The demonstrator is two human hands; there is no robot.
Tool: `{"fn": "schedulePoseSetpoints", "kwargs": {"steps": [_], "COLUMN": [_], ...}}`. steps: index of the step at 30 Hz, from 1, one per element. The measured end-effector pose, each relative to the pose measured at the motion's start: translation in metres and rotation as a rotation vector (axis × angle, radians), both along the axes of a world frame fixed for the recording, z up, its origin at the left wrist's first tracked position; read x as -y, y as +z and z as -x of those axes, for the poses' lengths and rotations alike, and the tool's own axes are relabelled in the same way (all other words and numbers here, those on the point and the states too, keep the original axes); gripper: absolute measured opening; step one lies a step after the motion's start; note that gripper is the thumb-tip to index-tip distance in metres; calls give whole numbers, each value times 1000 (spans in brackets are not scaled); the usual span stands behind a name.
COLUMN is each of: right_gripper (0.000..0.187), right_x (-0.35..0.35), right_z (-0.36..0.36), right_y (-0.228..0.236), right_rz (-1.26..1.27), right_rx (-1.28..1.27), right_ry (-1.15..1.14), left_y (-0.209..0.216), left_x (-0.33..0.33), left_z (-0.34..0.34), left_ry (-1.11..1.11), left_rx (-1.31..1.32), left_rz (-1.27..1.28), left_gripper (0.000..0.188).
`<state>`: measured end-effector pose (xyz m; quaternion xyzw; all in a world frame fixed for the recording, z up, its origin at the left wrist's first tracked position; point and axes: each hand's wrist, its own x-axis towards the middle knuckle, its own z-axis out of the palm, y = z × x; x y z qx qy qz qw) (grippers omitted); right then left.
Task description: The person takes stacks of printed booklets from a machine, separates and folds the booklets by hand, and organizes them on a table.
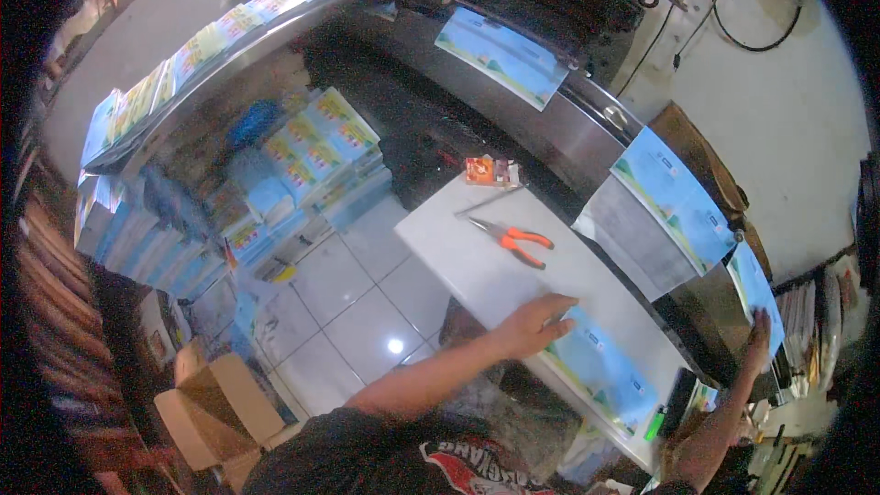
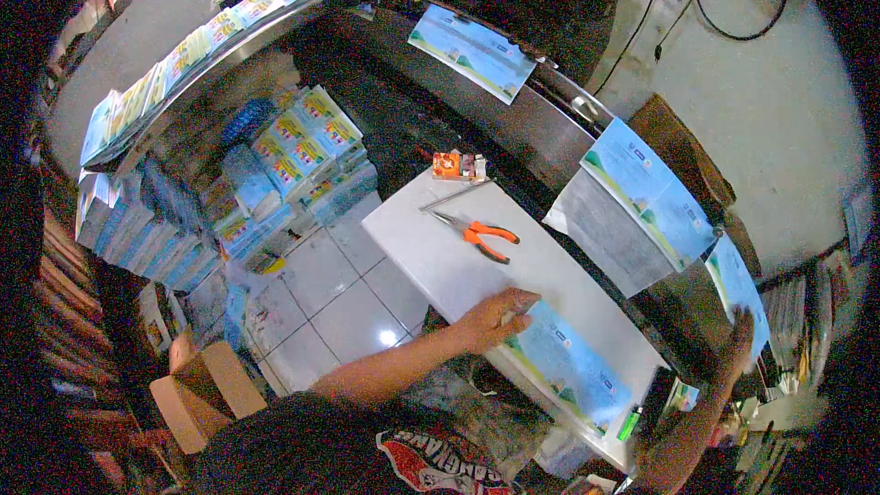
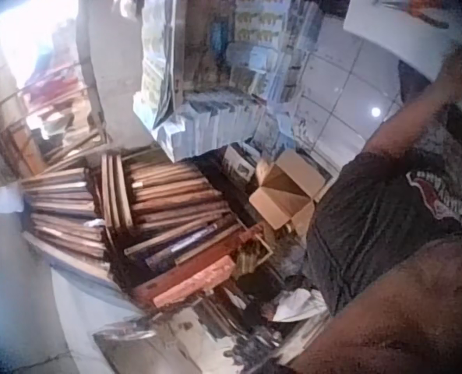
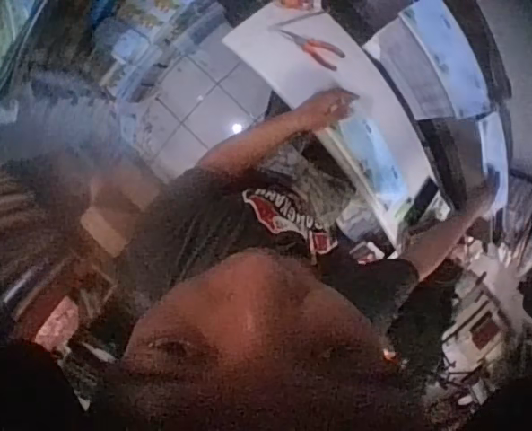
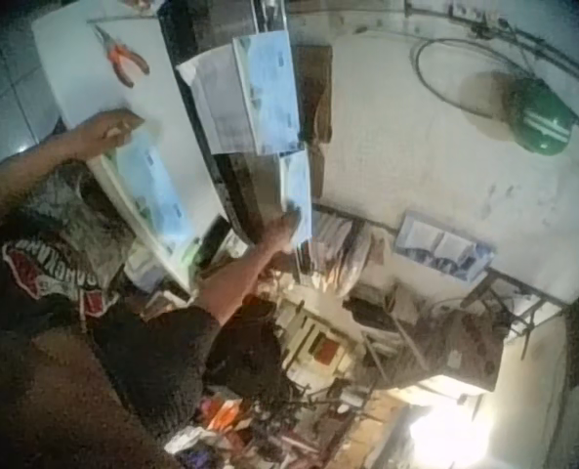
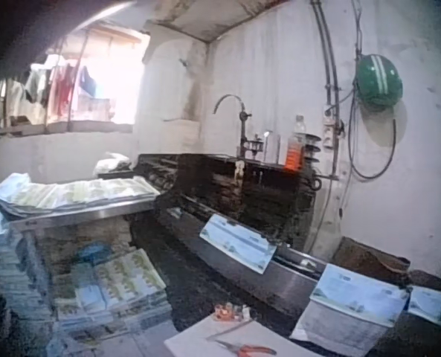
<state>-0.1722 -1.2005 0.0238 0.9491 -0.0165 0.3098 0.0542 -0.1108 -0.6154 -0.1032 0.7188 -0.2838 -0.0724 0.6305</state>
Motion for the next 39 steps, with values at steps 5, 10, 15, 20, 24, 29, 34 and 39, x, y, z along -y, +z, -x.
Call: {"fn": "schedulePoseSetpoints", "kwargs": {"steps": [5, 10, 15, 20, 24, 29, 34, 39], "right_gripper": [42, 57, 85, 68, 42, 33, 36, 42], "right_x": [-55, -222, -361, -355, -356, -262, -176, -48], "right_z": [23, 34, 86, 103, 78, 46, 13, -11], "right_y": [-32, -42, -52, -59, -14, 30, 90, 41], "right_rz": [-392, -394, -219, -193, -394, -411, -104, -174], "right_rx": [-230, -449, -868, -872, -1018, -697, 277, 144], "right_ry": [-241, -42, 166, 201, 101, -241, -163, 7], "left_y": [7, -1, 4, 6, -4, -5, -20, 8], "left_x": [-6, -11, -9, -8, -10, -9, -12, -15], "left_z": [5, 3, 3, 3, 1, 1, -4, 0], "left_ry": [35, 43, 45, 34, 61, 53, 37, 1], "left_rx": [49, 27, 62, 71, 57, -22, -23, -53], "left_rz": [-10, -40, -54, -20, -45, 25, 25, -12], "left_gripper": [45, 44, 43, 44, 45, 45, 48, 49]}}
